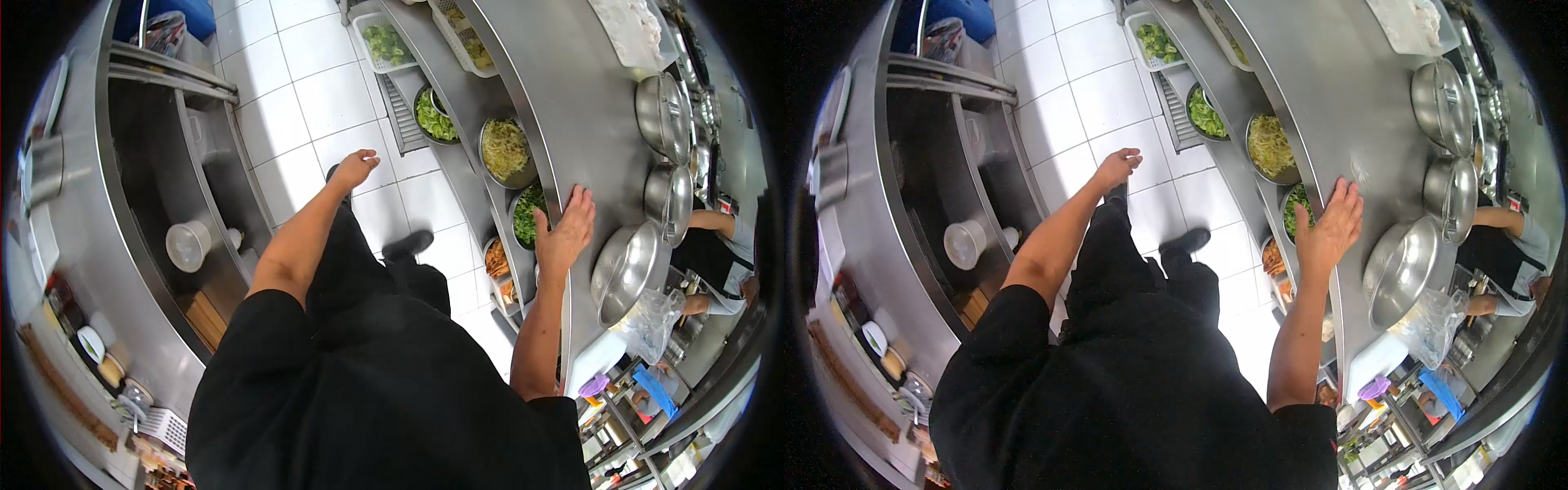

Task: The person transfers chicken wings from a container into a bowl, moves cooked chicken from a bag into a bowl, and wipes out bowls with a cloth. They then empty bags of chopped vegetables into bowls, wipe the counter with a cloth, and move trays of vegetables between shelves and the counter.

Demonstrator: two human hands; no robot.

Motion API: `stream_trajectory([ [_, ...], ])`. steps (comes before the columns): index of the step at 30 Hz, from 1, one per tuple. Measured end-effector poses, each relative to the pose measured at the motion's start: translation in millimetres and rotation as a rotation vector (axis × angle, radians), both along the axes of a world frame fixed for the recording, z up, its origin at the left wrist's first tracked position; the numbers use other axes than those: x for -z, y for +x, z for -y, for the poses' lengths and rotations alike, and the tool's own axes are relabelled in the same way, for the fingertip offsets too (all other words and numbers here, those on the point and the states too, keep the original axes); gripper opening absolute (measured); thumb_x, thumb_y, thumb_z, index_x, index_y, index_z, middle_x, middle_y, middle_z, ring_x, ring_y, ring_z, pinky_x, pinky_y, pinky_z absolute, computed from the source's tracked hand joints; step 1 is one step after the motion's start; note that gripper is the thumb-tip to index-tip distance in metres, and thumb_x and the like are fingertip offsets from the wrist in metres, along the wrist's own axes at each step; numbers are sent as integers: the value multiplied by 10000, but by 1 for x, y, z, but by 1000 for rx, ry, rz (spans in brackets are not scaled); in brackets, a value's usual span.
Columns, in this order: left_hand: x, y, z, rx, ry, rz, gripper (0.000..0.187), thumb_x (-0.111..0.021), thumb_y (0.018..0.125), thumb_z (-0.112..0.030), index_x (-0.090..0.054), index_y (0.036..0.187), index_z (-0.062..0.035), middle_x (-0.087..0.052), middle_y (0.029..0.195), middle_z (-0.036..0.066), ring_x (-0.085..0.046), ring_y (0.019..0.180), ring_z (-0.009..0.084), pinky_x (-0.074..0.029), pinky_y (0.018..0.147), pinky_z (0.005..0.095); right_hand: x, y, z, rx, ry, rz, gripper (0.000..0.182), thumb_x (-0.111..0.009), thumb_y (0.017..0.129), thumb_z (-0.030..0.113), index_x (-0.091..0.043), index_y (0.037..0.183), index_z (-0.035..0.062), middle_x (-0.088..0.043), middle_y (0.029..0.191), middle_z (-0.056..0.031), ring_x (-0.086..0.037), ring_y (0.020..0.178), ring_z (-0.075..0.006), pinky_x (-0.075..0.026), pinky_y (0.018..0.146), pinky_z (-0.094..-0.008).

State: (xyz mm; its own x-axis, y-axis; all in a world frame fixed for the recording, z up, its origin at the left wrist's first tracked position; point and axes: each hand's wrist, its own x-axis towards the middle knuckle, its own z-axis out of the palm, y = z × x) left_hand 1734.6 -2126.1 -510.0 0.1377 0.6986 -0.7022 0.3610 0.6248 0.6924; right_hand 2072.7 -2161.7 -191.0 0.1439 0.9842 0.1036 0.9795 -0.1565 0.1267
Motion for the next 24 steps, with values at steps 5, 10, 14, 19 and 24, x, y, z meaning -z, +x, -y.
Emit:
stream_trajectory([
  [5, -6, -27, -52, 4, -46, -62, 486, -593, 894, -328, -511, 1308, -87, -630, 1043, 90, -555, 824, 174, -487, 695, 320, -1, 5, -8, 42, -6, -21, 794, -750, 725, 305, -366, 1395, 120, -345, 1439, -143, -295, 1337, -343, -229, 1055, -515],
  [10, -19, -5, -65, -121, -46, 0, 493, -612, 882, -373, -565, 1246, -45, -679, 950, 156, -632, 813, 216, -505, 733, 334, -7, 5, -24, 74, 4, -32, 798, -781, 674, 307, -408, 1354, 115, -380, 1385, -157, -316, 1311, -341, -245, 1033, -495],
  [14, 97, 1, -78, -24, -100, 276, 490, -649, 855, -377, -572, 1240, -84, -654, 834, 106, -571, 647, 175, -470, 536, 333, -3, 1, -33, 50, -10, -63, 864, -811, 622, 228, -395, 1365, 80, -369, 1410, -190, -320, 1322, -381, -262, 1048, -499],
  [19, 225, 5, -167, -105, 16, -78, 765, -659, 833, -396, -308, 1427, -66, -625, 1007, 144, -598, 807, 202, -525, 618, 369, 23, -10, -27, -6, 155, -62, 799, -735, 692, 31, -363, 1399, -9, -368, 1431, -233, -355, 1334, -373, -290, 1098, -407],
  [24, 252, -5, -282, -215, 365, -366, 958, -673, 800, -470, -172, 1446, 29, -449, 1323, 319, -514, 1177, 403, -456, 945, 414, 119, -88, -12, -242, 373, -477, 685, -673, 826, 212, -350, 1402, 30, -416, 1405, -188, -388, 1312, -334, -326, 1062, -412],
])
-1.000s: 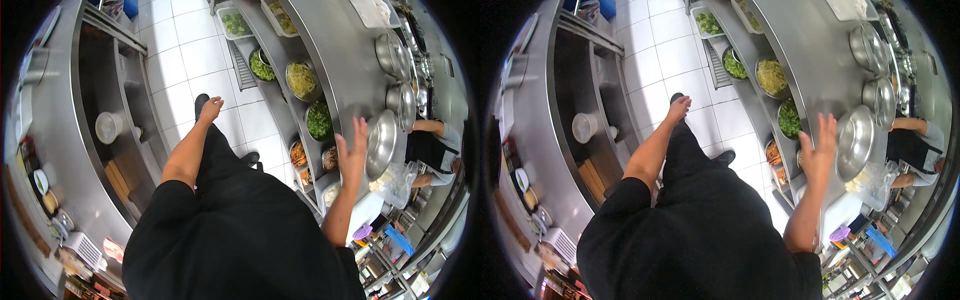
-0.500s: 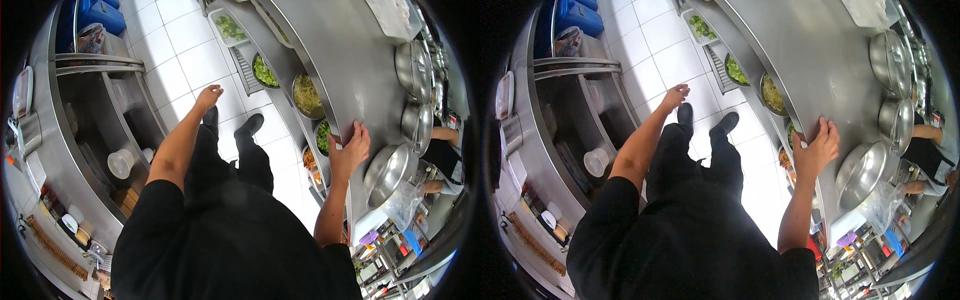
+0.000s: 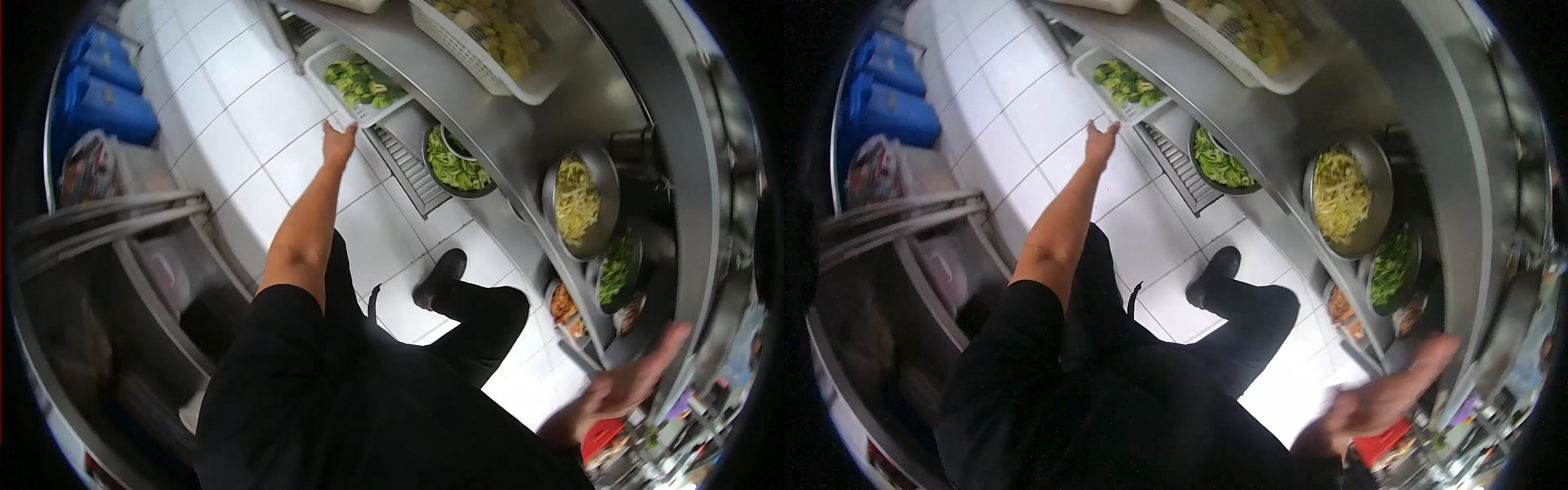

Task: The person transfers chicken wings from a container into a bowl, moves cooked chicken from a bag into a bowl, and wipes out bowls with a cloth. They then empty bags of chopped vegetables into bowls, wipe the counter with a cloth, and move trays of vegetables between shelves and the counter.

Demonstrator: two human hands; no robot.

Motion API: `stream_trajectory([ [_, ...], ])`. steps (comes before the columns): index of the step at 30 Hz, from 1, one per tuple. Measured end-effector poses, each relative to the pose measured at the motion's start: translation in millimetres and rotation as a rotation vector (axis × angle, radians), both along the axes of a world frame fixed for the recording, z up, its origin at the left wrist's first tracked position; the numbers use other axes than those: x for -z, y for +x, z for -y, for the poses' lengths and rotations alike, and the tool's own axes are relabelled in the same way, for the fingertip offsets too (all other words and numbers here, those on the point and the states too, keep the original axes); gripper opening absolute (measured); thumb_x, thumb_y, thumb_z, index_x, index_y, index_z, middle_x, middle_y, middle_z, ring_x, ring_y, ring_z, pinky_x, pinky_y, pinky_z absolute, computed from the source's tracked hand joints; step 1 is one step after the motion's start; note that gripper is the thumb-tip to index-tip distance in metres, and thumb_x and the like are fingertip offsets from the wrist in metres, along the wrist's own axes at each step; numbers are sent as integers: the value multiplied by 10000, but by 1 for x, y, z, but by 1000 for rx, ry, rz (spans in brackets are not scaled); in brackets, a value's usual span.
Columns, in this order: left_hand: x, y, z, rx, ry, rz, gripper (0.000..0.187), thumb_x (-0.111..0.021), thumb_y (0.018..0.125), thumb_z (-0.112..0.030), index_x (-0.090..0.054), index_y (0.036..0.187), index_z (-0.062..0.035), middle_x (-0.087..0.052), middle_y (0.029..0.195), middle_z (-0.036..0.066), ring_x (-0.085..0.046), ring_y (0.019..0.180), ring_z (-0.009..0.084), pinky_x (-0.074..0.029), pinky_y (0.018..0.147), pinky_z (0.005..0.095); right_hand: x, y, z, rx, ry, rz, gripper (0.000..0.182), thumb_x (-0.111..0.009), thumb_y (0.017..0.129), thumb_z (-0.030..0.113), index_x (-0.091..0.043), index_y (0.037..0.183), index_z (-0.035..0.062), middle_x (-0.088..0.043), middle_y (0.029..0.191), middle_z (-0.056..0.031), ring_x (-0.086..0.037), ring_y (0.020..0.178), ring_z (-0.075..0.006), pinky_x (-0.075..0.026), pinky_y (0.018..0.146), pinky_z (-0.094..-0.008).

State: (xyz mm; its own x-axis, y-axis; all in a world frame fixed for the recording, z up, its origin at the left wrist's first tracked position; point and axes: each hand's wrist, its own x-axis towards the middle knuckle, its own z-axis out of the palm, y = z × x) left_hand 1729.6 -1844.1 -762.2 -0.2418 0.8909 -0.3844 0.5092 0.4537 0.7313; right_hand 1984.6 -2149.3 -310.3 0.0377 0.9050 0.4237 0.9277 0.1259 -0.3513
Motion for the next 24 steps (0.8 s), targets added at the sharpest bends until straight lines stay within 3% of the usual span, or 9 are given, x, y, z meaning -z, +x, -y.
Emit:
stream_trajectory([
  [2, 32, 1, -36, -88, -4, 185, 967, -690, 789, -409, -150, 1428, 76, -474, 1295, 320, -477, 1218, 412, -420, 996, 436, 91, -38, 6, -301, -88, -286, 697, -731, 786, 318, -407, 1351, 71, -439, 1376, -201, -420, 1285, -371, -431, 985, -453],
  [3, 34, 6, -48, -125, -38, 271, 938, -689, 793, -386, -165, 1422, 72, -490, 1275, 308, -497, 1189, 409, -446, 955, 459, 121, -50, -24, -298, -422, 43, 682, -716, 794, 281, -397, 1366, 91, -410, 1395, -214, -405, 1287, -402, -415, 1000, -454],
  [5, 30, 7, -58, -212, -113, 441, 879, -686, 802, -341, -194, 1408, 65, -520, 1233, 284, -538, 1132, 404, -498, 875, 504, 217, -64, -62, 142, -654, -234, 804, -697, 807, 291, -259, 1449, 83, -307, 1453, -250, -329, 1333, -402, -338, 1063, -395],
  [9, 83, 0, -96, -57, -220, 913, 571, -693, 765, -181, -440, 1213, 67, -542, 1160, 233, -615, 950, 372, -536, 751, 534, 471, 18, -86, 805, -344, -512, 935, -656, 841, 422, -124, 1459, -35, -238, 1453, -333, -304, 1356, -376, -310, 1077, -378],
  [13, 74, -28, -86, -170, -126, 967, 323, -609, 772, -80, -532, 1063, 39, -572, 1030, 180, -614, 873, 329, -530, 713, 499, 510, 65, -105, 981, -494, -862, 993, -669, 830, 366, 23, 1476, 66, -552, 1205, -209, -656, 928, -287, -553, 569, -346],
  [17, 53, -147, -33, -139, -78, 878, 91, -530, 833, -55, -578, 878, 8, -573, 807, 94, -602, 721, 242, -529, 686, 408, 511, 71, -127, 838, -305, -1146, 691, -594, 856, 96, -173, 1400, 154, -572, 1162, -161, -663, 873, -299, -582, 484, -347],
  [20, 14, -231, -2, -111, -30, 736, 235, -509, 865, -96, -600, 989, 82, -650, 977, 163, -647, 840, 238, -537, 721, 341, 525, 54, -160, 851, -279, -1198, 450, -507, 852, 39, -304, 1244, 126, -556, 1149, -173, -662, 845, -306, -598, 487, -394],
  [22, -25, -259, 15, -76, -9, 681, 327, -504, 819, -65, -562, 1094, 103, -644, 944, 146, -644, 810, 251, -544, 730, 352, 545, 36, -192, 742, -228, -1238, 650, -503, 859, 25, -179, 1407, 154, -486, 1268, -174, -631, 987, -308, -608, 494, -403],
  [24, -63, -268, 27, -119, 23, 632, 475, -500, 737, -36, -502, 1189, 110, -621, 955, 139, -638, 828, 249, -541, 735, 352, 534, 15, -226, 693, -556, -1082, 847, -558, 875, 102, 32, 1483, 110, -562, 1187, -209, -674, 732, -258, -578, 480, -338],
])
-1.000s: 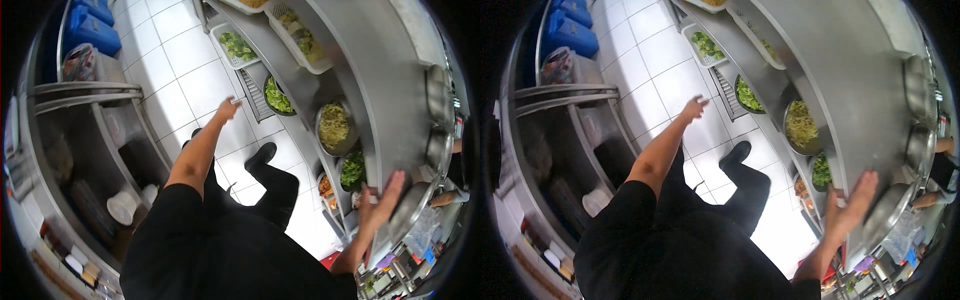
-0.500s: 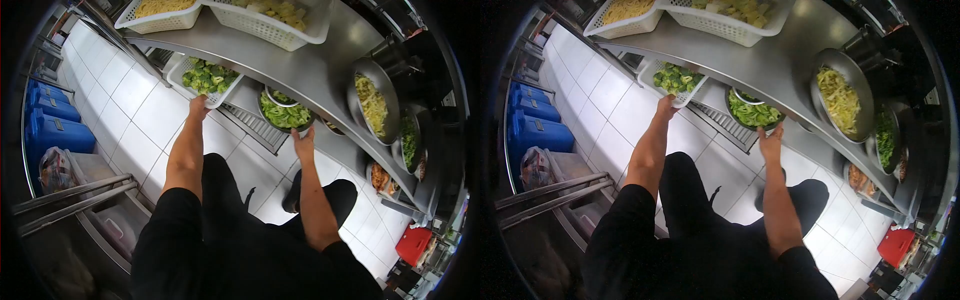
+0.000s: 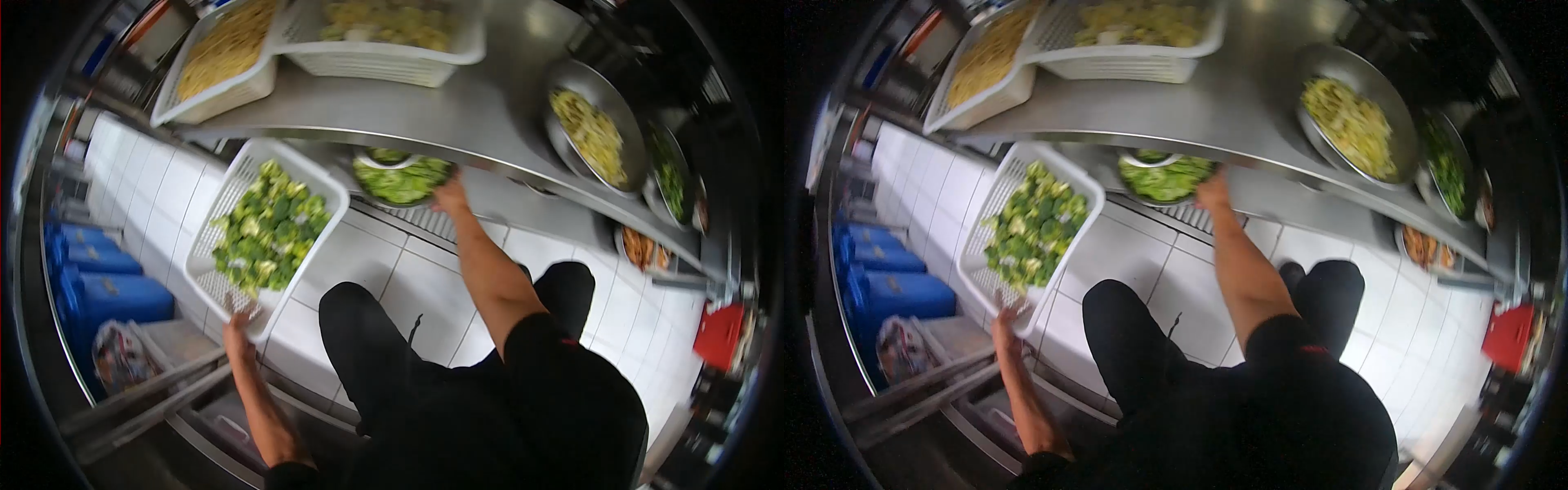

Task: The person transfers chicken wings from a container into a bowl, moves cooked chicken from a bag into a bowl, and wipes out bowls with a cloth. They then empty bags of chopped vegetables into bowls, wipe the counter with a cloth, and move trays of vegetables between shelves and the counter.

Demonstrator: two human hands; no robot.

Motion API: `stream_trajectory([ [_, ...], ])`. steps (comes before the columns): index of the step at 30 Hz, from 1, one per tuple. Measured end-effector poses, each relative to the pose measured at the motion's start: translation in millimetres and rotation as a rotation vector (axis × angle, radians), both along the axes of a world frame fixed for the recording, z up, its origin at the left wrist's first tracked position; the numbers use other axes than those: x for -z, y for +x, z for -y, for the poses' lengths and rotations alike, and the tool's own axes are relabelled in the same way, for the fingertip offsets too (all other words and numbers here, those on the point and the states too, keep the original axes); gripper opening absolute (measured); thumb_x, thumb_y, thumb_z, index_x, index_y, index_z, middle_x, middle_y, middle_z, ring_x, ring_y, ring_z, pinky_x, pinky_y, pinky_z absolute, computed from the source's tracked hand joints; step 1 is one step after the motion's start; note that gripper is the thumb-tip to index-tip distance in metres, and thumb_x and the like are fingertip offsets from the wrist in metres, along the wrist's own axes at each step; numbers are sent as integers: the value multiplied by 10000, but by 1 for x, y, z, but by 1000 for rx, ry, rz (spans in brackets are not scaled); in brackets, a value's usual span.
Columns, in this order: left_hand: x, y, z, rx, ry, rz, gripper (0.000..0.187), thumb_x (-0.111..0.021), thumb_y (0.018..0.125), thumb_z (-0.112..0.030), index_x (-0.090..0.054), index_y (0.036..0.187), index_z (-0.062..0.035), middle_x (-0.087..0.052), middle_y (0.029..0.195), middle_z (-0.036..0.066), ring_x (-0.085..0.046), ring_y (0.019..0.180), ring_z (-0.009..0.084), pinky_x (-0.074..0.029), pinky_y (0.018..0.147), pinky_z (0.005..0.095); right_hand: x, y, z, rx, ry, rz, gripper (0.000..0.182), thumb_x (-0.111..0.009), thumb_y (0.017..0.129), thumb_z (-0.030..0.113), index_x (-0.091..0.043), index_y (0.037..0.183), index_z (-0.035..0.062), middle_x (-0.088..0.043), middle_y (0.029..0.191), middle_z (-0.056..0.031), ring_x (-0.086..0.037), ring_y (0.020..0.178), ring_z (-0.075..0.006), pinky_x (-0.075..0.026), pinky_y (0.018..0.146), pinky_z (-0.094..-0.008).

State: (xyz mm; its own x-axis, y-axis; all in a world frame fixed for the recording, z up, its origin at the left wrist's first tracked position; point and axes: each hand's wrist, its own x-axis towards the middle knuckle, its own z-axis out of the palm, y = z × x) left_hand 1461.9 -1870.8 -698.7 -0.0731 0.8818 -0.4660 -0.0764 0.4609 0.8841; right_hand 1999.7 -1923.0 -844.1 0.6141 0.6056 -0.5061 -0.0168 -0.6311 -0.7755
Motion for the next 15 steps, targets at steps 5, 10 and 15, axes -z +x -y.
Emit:
stream_trajectory([
  [5, -51, 10, 0, 181, 52, -82, 287, -530, 756, -97, -528, 1011, 37, -576, 875, 93, -585, 736, 212, -513, 667, 358, -60, -31, 14, -172, -140, 319, 757, -570, 873, 338, -198, 1467, 51, -614, 1108, -258, -654, 706, -312, -523, 776, -395],
  [10, -18, 55, -19, 464, -44, -57, 266, -555, 711, -61, -561, 949, 57, -614, 855, 143, -614, 736, 248, -530, 734, 362, -88, 7, 87, 271, -105, 497, 718, -588, 833, 214, -234, 1443, 82, -588, 1163, -254, -587, 1056, -386, -473, 900, -450],
  [15, 6, 201, 21, 600, -194, 214, 343, -548, 741, -53, -545, 1055, 86, -633, 950, 167, -648, 840, 280, -550, 752, 393, -88, 73, 136, 266, -327, 431, 806, -519, 830, 153, -73, 1502, 180, -539, 1259, -244, -557, 1131, -377, -459, 943, -436],
])
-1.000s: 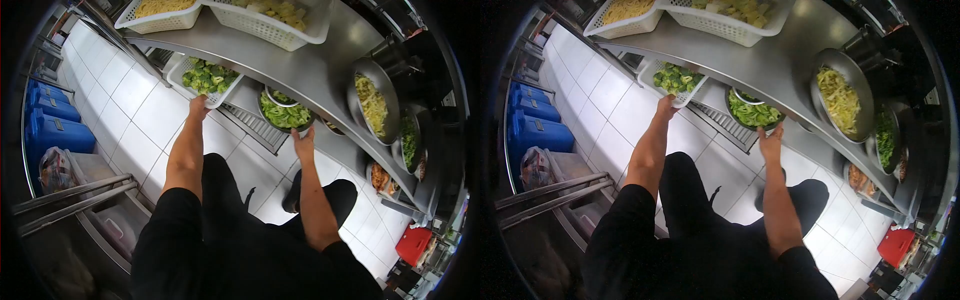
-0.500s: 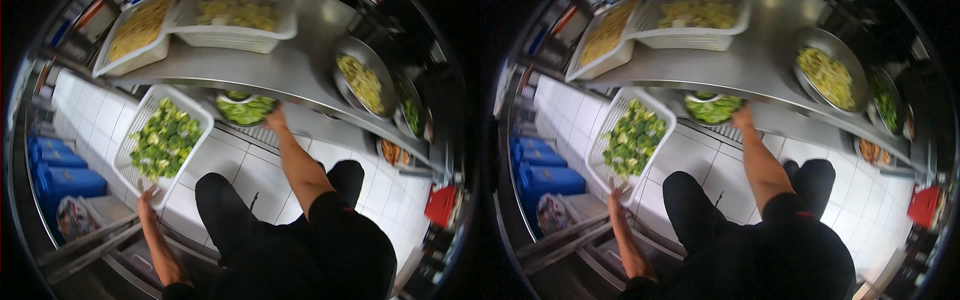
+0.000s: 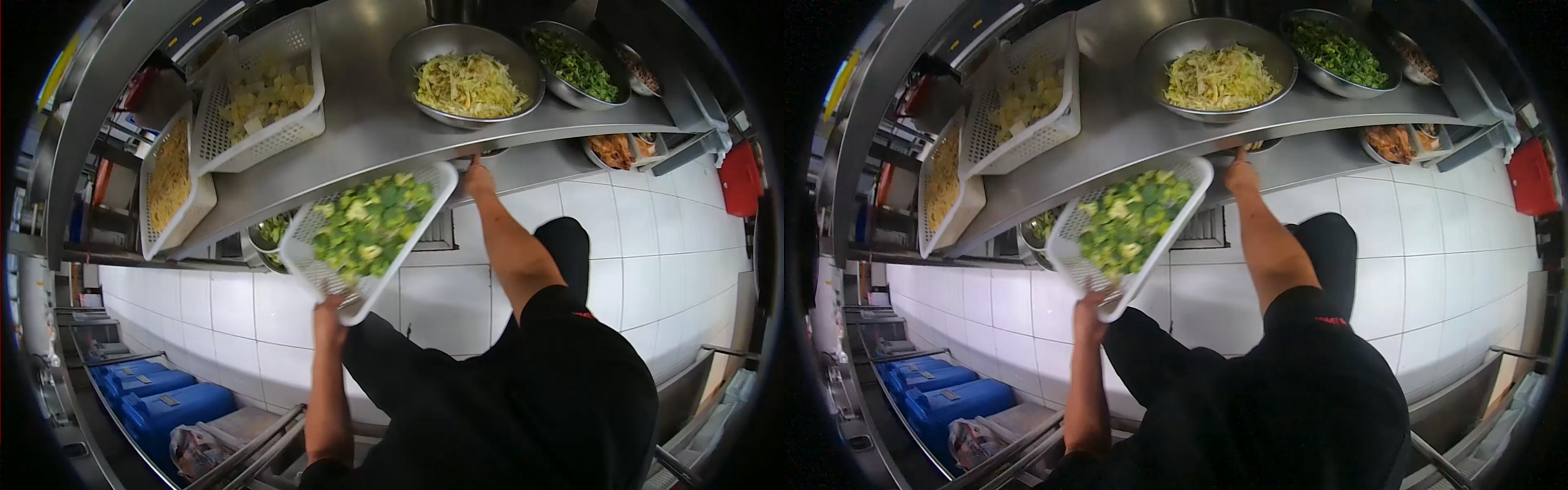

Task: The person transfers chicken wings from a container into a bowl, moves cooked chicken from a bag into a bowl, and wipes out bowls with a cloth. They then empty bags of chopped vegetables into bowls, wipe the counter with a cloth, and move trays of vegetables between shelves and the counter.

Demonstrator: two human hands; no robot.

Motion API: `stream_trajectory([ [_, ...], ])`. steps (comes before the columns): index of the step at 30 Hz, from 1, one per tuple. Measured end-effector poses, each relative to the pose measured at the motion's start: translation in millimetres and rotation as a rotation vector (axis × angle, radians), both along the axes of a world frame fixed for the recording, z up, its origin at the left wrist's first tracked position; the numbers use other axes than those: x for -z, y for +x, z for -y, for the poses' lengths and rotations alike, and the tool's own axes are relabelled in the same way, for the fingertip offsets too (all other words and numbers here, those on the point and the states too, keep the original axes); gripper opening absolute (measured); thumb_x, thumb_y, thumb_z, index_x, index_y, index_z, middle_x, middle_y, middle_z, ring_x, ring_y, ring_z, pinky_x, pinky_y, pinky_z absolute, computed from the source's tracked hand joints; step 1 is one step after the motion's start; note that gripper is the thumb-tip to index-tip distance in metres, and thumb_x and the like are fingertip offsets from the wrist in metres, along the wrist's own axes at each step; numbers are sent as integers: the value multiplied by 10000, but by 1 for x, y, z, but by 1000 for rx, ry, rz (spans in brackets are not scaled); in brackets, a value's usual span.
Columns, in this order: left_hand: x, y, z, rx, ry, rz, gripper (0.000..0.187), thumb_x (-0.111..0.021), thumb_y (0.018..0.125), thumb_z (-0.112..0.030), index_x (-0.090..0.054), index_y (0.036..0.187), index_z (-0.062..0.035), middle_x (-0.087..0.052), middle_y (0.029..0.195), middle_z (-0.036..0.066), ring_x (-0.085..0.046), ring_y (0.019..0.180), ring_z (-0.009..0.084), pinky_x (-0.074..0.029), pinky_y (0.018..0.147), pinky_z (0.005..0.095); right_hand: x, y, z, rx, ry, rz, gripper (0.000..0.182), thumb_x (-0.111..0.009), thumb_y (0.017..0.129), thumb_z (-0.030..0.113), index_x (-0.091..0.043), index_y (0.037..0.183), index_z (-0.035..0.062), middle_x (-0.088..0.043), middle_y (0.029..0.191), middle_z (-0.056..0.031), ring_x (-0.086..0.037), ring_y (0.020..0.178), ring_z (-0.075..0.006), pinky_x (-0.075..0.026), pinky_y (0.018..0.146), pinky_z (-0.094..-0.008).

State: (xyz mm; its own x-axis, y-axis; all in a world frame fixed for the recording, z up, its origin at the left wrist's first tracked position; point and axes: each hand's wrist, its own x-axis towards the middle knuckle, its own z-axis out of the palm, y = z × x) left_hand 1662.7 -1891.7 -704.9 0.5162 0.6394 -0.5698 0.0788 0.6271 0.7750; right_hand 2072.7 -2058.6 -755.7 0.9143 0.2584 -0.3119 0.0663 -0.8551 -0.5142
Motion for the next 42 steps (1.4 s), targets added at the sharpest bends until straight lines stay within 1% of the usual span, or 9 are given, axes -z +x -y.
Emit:
stream_trajectory([
  [4, 27, 98, 26, -13, -56, 126, 412, -536, 763, -35, -464, 1155, 71, -591, 1046, 158, -646, 878, 289, -579, 702, 435, 26, 47, 13, -60, -244, -70, 815, -499, 835, 163, -40, 1507, 210, -536, 1293, -208, -542, 1180, -332, -436, 977, -424],
  [11, 70, 184, 36, -155, -121, 11, 353, -501, 816, -85, -469, 1150, 27, -533, 1144, 162, -596, 1023, 359, -554, 776, 516, 19, 26, 69, 118, -175, -20, 679, -668, 788, 486, -377, 1307, 160, -627, 1156, -157, -582, 1079, -383, -468, 895, -460],
  [15, 82, 206, 46, -179, -105, 53, 374, -497, 856, -56, -430, 1222, -19, -550, 1130, 150, -602, 1032, 342, -558, 804, 497, 87, -17, 127, 170, 365, 226, 440, -764, 757, 227, -525, 1111, 118, -650, 1034, -152, -618, 927, -380, -486, 794, -430],
  [19, 107, 241, 76, -132, -138, 86, 461, -575, 843, -85, -402, 1268, -46, -536, 1173, 134, -595, 1020, 305, -551, 784, 461, 71, -58, 151, 429, 542, 241, 330, -774, 750, 224, -582, 974, 76, -665, 916, -156, -637, 865, -334, -483, 781, -386],
  [25, 109, 272, 122, 507, -243, -84, 874, -643, 825, -536, -214, 1451, -104, -323, 1446, 145, -371, 1307, 338, -467, 928, 529, -2, -99, 182, 455, 753, 386, 223, -737, 768, 56, -567, 909, 25, -626, 896, -98, -554, 857, -175, -443, 820, -295],
  [27, 57, 257, 132, 575, -605, -60, 1009, -611, 784, -647, -88, 1493, -155, -205, 1501, 140, -263, 1361, 352, -418, 952, 572, -51, -116, 176, 374, 575, 387, 206, -720, 772, 35, -578, 920, 19, -626, 892, -103, -557, 830, -170, -452, 793, -287],
  [33, -17, 194, 113, 403, -200, 437, 803, -681, 820, -464, -248, 1412, -138, -376, 1398, 153, -443, 1249, 326, -510, 868, 548, -61, -147, 126, -13, 647, 273, 223, -708, 760, 24, -602, 954, 50, -637, 962, -124, -610, 885, -218, -471, 802, -306],
  [37, 11, 144, 59, -25, -59, 311, 514, -513, 777, -38, -402, 1279, -23, -578, 1145, 153, -641, 976, 292, -603, 719, 453, -73, -160, 61, -468, 536, 226, 543, -730, 737, 31, -514, 1220, 150, -585, 1202, -152, -563, 1115, -329, -465, 904, -371],
  [42, 38, 118, -13, -74, -21, 216, 457, -497, 785, -45, -369, 1223, -30, -580, 1075, 144, -659, 905, 286, -607, 673, 416, -7, -117, 36, -518, 54, 584, 555, -679, 819, 184, -460, 1327, 147, -542, 1285, -157, -541, 1165, -316, -429, 974, -443],
])
